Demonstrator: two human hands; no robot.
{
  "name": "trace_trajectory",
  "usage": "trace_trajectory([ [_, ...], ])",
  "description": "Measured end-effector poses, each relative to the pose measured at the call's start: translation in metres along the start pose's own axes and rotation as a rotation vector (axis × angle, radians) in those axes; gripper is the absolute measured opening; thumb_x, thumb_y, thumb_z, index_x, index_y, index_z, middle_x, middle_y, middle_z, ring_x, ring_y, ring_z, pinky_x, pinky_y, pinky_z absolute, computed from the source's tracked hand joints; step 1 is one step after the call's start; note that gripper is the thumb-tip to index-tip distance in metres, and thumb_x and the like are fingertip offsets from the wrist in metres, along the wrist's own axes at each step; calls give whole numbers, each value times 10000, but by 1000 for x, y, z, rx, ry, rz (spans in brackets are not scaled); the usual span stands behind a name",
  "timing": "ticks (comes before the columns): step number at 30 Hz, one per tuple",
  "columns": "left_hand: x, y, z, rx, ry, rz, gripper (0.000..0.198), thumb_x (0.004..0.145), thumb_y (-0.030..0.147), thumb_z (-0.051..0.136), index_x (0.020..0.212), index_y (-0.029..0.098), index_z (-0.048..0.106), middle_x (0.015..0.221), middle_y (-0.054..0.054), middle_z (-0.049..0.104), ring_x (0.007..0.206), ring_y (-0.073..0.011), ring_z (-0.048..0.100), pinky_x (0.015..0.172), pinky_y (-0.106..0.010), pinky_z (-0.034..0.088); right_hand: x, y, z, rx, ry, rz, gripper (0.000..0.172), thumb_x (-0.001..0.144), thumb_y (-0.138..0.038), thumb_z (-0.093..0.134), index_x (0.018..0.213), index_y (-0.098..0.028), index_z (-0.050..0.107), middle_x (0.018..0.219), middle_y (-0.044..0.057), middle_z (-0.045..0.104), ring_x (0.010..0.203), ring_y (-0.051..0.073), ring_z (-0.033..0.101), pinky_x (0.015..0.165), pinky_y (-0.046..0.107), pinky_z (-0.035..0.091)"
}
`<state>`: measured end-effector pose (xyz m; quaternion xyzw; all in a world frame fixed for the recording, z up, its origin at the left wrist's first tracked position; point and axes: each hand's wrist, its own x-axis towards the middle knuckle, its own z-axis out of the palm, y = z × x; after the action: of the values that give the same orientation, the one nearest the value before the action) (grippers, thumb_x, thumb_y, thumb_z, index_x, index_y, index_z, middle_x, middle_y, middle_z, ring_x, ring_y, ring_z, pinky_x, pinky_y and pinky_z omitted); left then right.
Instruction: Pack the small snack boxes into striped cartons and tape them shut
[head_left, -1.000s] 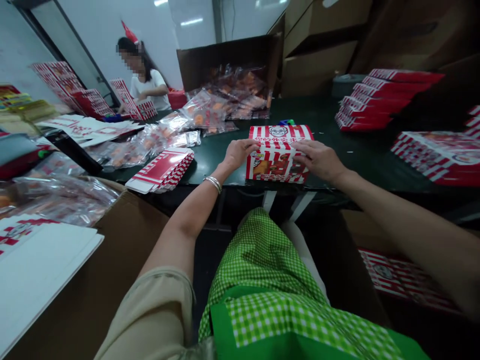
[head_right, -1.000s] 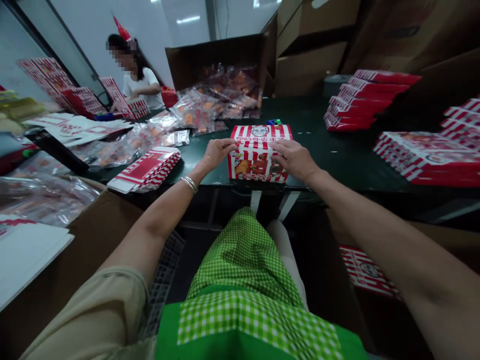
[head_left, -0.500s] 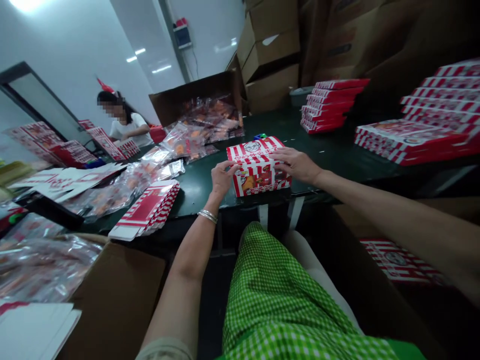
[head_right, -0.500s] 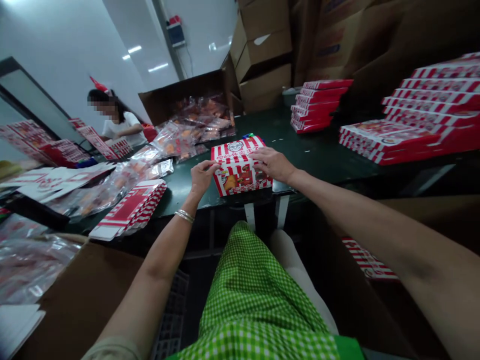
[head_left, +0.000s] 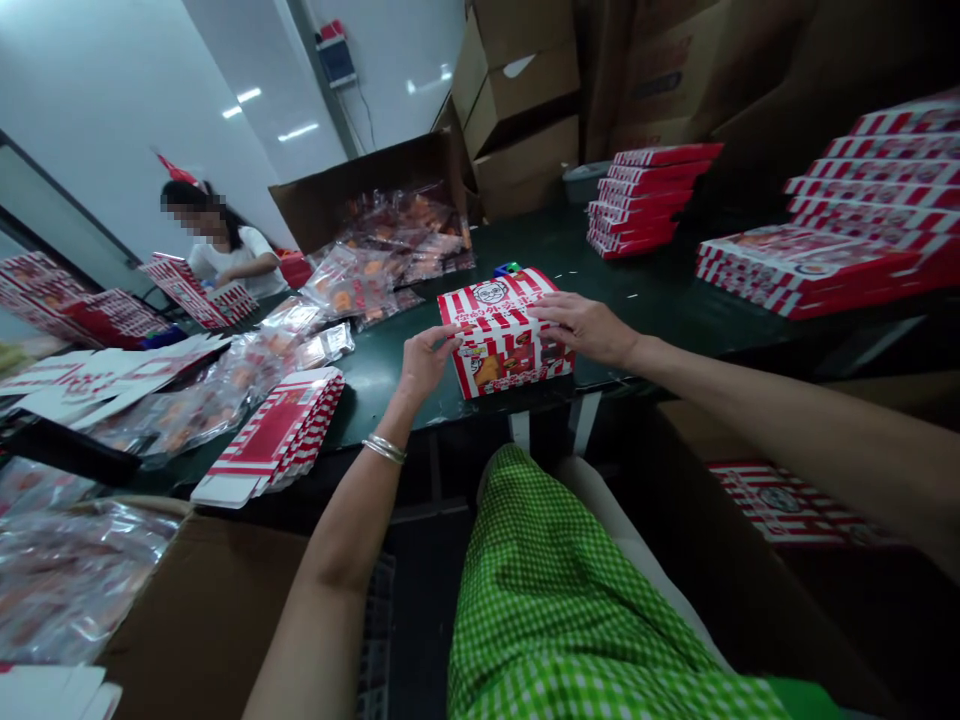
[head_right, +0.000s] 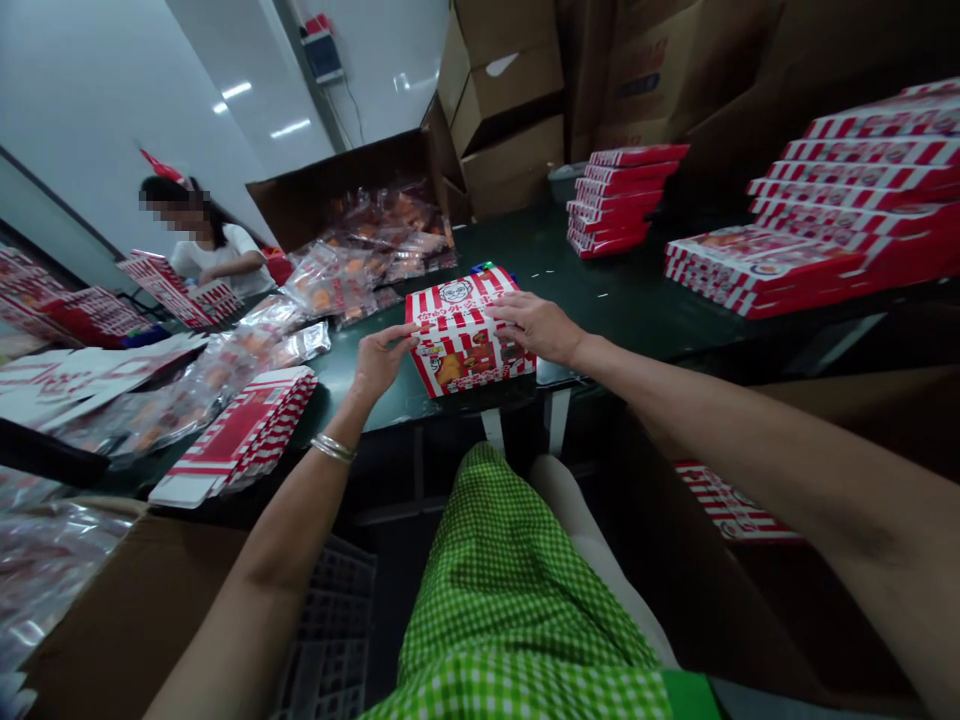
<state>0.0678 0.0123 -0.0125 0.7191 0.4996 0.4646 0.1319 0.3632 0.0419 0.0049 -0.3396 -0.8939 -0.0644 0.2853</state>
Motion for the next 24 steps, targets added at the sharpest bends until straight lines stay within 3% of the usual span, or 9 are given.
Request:
trace_trajectory([
  [4,-9,-5,7,-24,66,128,225,857,177,608,1047,218,722,1155,-52,707,1108,-217,637,1012,-396,480,-1,-1,2,5,11,2,347,910,-275,546,1219,-152,642,1272,131,624,1223,285,542,1026,497,454],
  [6,-9,-9,9,-86,88,159,193,852,193,617,1008,210,730,1120,-61,719,1070,-211,656,997,-395,496,-2,0,4,7,29,-7,355,917,-289,536,1225,-145,636,1278,138,618,1228,288,534,1036,503,443],
  [9,-11,-12,15,-168,189,73,174,874,242,591,967,185,727,1096,-75,724,994,-194,682,923,-366,541,-2,1,7,-5,54,-19,349,922,-292,532,1242,-184,623,1289,110,614,1243,274,518,1048,502,431],
  [12,-17,-12,18,-63,228,123,204,906,269,550,996,185,713,1098,-76,721,1020,-194,668,936,-377,533,-4,-1,8,-35,55,-35,360,926,-294,528,1245,-152,617,1290,124,608,1248,280,507,1051,490,433],
  [16,-29,-7,7,255,104,334,255,940,268,501,1094,175,682,1150,-94,700,1119,-223,608,981,-415,496,-10,-7,11,-94,68,-43,352,949,-288,484,1236,-133,617,1286,138,606,1262,285,491,1046,474,443],
  [20,-25,10,-11,543,-63,391,241,933,246,517,1114,199,669,1167,-91,695,1144,-271,583,1017,-508,425,-14,-11,9,-184,111,-45,338,952,-269,476,1232,-146,619,1290,141,607,1263,293,495,1002,466,479],
  [24,-11,20,-6,559,-172,454,244,923,290,548,1131,232,661,1226,-74,668,1230,-287,524,1052,-532,362,-6,-10,1,-269,37,-159,291,955,-276,479,1139,-156,669,1172,134,680,1113,290,611,930,486,510],
])
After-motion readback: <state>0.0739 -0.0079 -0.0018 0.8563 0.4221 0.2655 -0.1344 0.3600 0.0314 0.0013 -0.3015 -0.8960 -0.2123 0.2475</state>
